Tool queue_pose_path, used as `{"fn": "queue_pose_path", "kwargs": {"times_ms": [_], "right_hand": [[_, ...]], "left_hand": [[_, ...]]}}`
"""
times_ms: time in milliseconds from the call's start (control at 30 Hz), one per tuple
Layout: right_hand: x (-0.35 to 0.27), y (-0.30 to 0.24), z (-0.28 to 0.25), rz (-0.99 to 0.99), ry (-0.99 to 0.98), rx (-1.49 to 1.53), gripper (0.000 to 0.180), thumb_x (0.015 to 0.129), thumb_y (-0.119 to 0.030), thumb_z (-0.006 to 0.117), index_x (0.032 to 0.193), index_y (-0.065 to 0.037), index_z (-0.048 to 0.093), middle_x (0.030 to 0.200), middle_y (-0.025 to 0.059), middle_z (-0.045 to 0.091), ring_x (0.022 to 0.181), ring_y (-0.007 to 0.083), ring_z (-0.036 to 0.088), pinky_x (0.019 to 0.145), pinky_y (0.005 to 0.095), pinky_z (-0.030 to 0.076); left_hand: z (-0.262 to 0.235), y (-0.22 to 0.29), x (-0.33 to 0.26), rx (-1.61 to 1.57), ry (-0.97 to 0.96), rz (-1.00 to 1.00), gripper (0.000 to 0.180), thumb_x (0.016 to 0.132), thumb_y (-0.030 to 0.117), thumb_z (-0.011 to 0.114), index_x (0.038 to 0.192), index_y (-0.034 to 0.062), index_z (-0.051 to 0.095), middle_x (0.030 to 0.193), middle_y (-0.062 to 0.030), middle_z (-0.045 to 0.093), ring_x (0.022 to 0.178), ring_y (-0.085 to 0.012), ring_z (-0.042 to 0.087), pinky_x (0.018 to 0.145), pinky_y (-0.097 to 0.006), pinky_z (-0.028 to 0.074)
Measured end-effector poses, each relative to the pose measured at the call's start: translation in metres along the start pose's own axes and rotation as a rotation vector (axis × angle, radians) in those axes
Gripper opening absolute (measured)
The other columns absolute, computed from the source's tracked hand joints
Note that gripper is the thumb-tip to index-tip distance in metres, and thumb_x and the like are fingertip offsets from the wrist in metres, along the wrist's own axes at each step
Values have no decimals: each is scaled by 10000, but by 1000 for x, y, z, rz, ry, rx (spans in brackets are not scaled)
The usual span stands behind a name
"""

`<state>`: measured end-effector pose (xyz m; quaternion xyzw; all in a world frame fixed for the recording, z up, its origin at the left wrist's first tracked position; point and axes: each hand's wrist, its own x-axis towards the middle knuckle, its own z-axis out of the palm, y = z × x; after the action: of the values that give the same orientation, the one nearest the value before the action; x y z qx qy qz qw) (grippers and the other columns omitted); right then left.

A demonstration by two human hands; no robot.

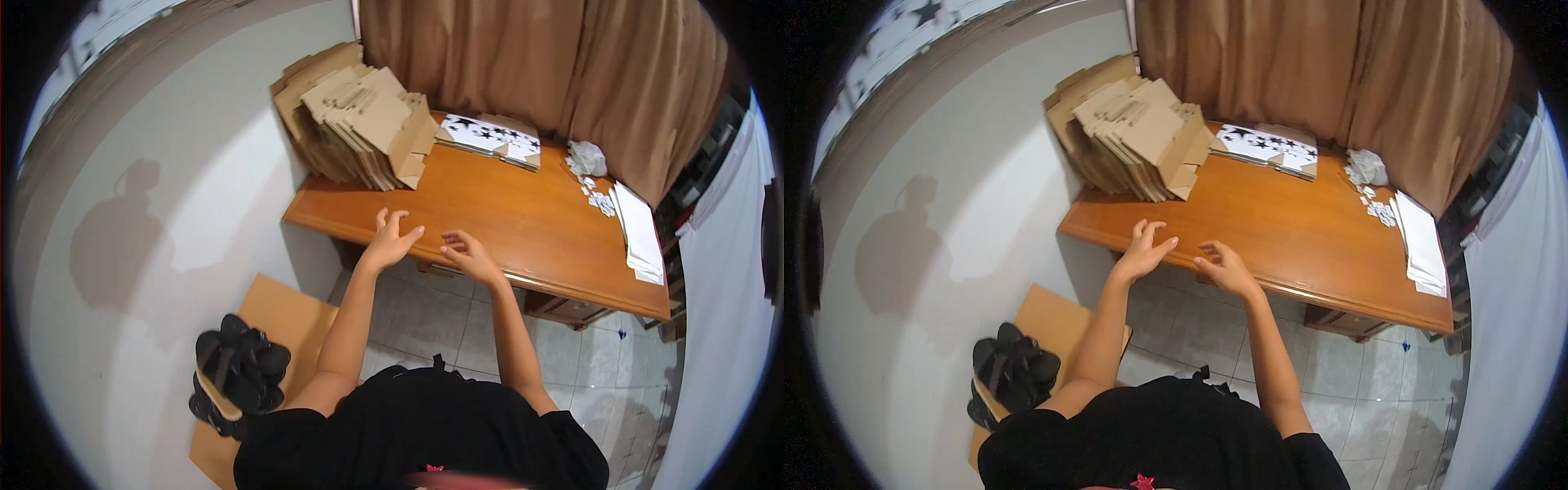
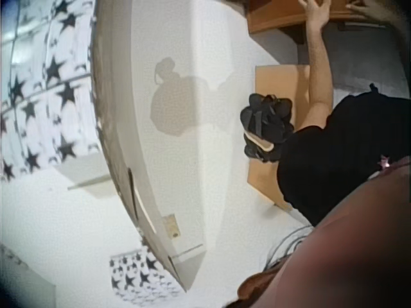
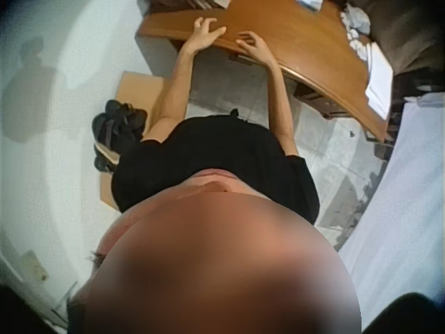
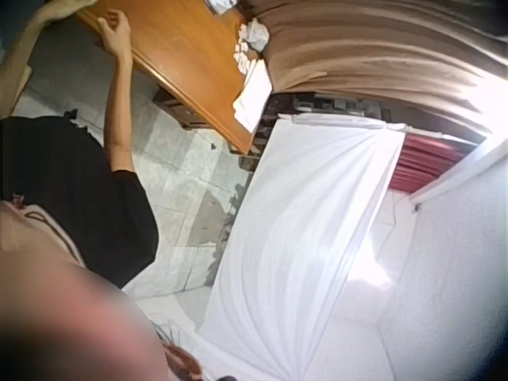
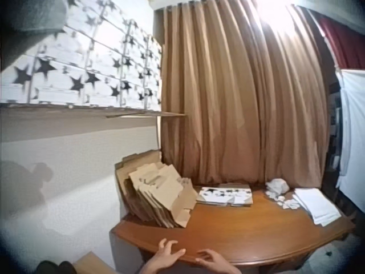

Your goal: The person is assembling shoe boxes, wrapping sandals in tissue paper, and placing them into the boxes.

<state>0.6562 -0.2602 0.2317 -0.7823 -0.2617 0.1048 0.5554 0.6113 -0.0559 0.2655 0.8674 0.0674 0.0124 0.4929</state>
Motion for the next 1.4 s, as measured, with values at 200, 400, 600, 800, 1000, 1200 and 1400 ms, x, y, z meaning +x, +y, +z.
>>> {"fn": "queue_pose_path", "kwargs": {"times_ms": [200, 400, 600, 800, 1000, 1200, 1400], "right_hand": [[15, 36, -37, 260, 79, 80, 479, 835, -301, 609, 1155, 38, 496, 1075, 213, 560, 954, 255, 586, 772, 339, 480], [50, 94, -88, 309, 188, 66, 485, 837, -298, 606, 1159, 46, 492, 1071, 209, 563, 952, 246, 577, 789, 331, 468], [100, 147, -148, 367, 223, 49, 507, 829, -294, 610, 1164, 64, 485, 1078, 216, 564, 947, 247, 580, 791, 330, 467], [142, 195, -198, 408, 234, 0, 536, 810, -314, 623, 1180, 48, 486, 1098, 241, 554, 972, 272, 574, 820, 344, 458], [194, 234, -238, 430, 206, -84, 547, 798, -319, 630, 1183, 42, 484, 1128, 274, 528, 1065, 332, 526, 858, 374, 439], [239, 259, -274, 426, 246, -187, 499, 806, -261, 623, 1170, 49, 480, 1123, 265, 528, 985, 310, 556, 800, 378, 463], [257, 302, -272, 443, 322, -28, 541, 795, -286, 637, 1181, 44, 451, 1160, 271, 496, 1032, 359, 541, 846, 404, 451]], "left_hand": [[50, -7, 80, 33, -281, -7, 661, 813, 486, 555, 1241, 2, 416, 1311, -266, 346, 1251, -369, 325, 998, -409, 318], [108, -3, 158, 94, -492, 56, 711, 788, 517, 564, 1254, 1, 413, 1295, -263, 388, 1242, -357, 344, 1001, -413, 318], [155, 5, 245, 87, -537, -15, 734, 778, 517, 572, 1248, -23, 414, 1306, -265, 373, 1245, -354, 340, 1003, -403, 318], [194, 4, 318, 128, -521, -82, 766, 767, 531, 570, 1254, -41, 420, 1340, -273, 327, 1273, -355, 298, 1029, -393, 283], [230, -6, 408, 357, -445, -115, 815, 772, 524, 562, 1323, -25, 319, 1424, -263, 146, 1341, -365, 112, 1060, -481, 193], [251, 7, 482, 538, -364, -126, 850, 761, 442, 618, 1385, 46, 198, 1454, -229, -11, 1352, -366, -5, 1048, -559, 127], [261, -9, 540, 626, -305, -34, 686, 803, 302, 585, 1372, 94, 262, 1463, -160, 55, 1354, -343, 24, 1051, -566, 112]]}}
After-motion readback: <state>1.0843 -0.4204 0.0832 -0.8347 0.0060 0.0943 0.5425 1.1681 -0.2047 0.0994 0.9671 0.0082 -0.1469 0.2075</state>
